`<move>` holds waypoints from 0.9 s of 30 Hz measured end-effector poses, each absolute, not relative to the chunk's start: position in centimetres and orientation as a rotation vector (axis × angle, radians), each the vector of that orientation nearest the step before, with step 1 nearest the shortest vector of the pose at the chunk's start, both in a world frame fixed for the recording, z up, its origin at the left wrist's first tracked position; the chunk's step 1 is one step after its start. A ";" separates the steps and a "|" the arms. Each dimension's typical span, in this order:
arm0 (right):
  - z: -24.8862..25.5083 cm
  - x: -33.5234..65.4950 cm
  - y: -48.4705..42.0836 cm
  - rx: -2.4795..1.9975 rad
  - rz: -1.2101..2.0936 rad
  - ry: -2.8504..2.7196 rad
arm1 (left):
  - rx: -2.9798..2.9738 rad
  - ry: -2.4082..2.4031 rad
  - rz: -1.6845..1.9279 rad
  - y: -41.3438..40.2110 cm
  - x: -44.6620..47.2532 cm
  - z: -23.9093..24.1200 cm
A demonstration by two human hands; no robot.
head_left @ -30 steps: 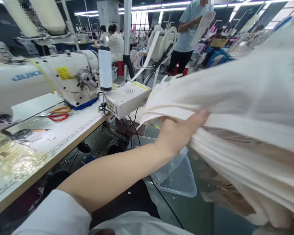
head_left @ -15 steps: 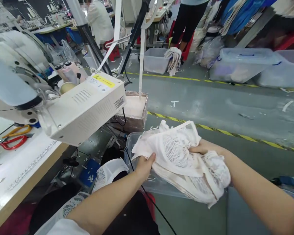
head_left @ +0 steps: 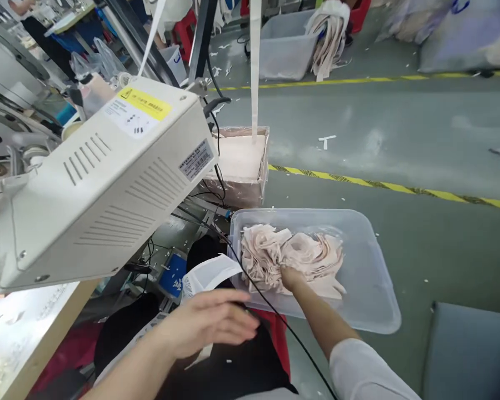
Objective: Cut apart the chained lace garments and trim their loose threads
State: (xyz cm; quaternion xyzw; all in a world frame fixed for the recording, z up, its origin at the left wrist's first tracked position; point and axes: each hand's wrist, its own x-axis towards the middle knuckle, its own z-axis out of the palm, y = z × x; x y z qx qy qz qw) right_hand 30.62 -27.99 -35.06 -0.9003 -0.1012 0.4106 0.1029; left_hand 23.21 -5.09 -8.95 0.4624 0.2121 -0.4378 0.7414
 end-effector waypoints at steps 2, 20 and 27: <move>-35.1 29.1 -27.8 -2.626 1.236 -0.225 | 1.256 0.443 -0.943 0.4 20.6 -8.3; -10.9 24.6 -20.8 -2.247 0.392 -0.895 | 2.869 0.029 -1.094 10.2 8.1 -12.0; -9.7 16.5 -8.1 -1.769 0.542 -1.626 | 3.070 -0.281 -0.796 7.3 6.9 -1.7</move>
